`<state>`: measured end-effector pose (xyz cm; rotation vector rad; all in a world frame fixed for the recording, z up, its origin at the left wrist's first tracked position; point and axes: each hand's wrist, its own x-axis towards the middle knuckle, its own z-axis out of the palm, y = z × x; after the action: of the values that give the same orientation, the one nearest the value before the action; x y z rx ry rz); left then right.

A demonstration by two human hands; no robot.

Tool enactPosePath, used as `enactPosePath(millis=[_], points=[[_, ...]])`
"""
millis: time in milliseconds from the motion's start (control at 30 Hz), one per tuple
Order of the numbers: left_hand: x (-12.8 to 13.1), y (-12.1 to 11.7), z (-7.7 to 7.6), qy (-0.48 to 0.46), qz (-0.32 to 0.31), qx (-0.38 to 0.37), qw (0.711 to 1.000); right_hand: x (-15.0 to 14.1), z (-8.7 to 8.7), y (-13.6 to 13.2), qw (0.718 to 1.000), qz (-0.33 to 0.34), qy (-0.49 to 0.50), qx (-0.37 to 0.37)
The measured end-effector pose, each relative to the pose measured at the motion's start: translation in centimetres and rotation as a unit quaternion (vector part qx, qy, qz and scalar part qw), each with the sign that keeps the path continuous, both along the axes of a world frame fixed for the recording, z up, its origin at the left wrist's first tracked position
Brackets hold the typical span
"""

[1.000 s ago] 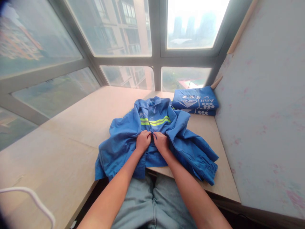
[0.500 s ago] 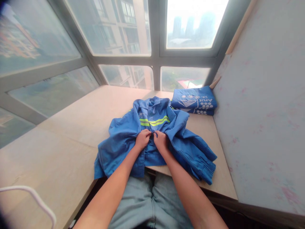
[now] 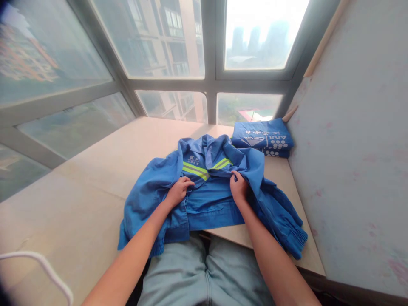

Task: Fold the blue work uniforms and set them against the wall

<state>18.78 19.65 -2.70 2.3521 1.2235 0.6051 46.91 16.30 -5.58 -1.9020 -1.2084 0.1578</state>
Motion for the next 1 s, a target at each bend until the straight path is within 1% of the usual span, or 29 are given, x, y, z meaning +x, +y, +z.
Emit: enactPosePath(millis=[67, 133, 200, 267, 333, 367, 467, 533, 600, 800, 900, 1000], points=[[-1.4, 0.6, 0.7, 0.029, 0.008, 0.005, 1.0, 1.3, 0.8, -0.3, 0.999, 0.013, -0.029, -0.044], [-1.4, 0.7, 1.4, 0.053, 0.025, 0.017, 0.998, 1.0, 1.8, -0.2, 0.993, 0.047, -0.09, -0.056], [0.1, 0.5, 1.8, 0.057, 0.044, 0.035, 0.997, -0.8, 2.9, 0.3, 0.981, 0.103, -0.164, -0.018], [2.5, 0.3, 1.9, 0.05, 0.051, 0.068, 0.995, -3.1, 3.6, 1.2, 0.959, 0.18, -0.218, 0.01], [4.8, 0.5, 1.6, 0.049, 0.051, 0.099, 0.993, -5.1, 3.7, 2.4, 0.944, 0.235, -0.232, -0.015], [5.8, 0.8, 1.4, 0.053, 0.054, 0.108, 0.991, -5.8, 3.6, 3.1, 0.943, 0.245, -0.223, -0.039], [7.7, 2.1, 0.5, 0.074, 0.093, 0.102, 0.988, -6.6, 2.5, 4.9, 0.952, 0.231, -0.177, -0.094], [8.2, 2.9, -0.1, 0.083, 0.12, 0.095, 0.985, -6.3, 1.6, 5.5, 0.958, 0.217, -0.158, -0.1], [8.5, 3.3, -0.5, 0.093, 0.134, 0.092, 0.982, -5.9, 0.9, 5.8, 0.962, 0.208, -0.147, -0.097], [8.9, 2.6, -0.5, 0.115, 0.13, 0.1, 0.98, -5.2, -0.1, 5.7, 0.967, 0.215, -0.12, -0.073], [8.9, 2.7, -0.3, 0.125, 0.121, 0.099, 0.98, -5.1, -0.2, 5.5, 0.965, 0.227, -0.114, -0.062], [8.9, 3.2, -0.4, 0.133, 0.12, 0.097, 0.979, -5.4, -0.1, 5.1, 0.965, 0.225, -0.118, -0.066]])
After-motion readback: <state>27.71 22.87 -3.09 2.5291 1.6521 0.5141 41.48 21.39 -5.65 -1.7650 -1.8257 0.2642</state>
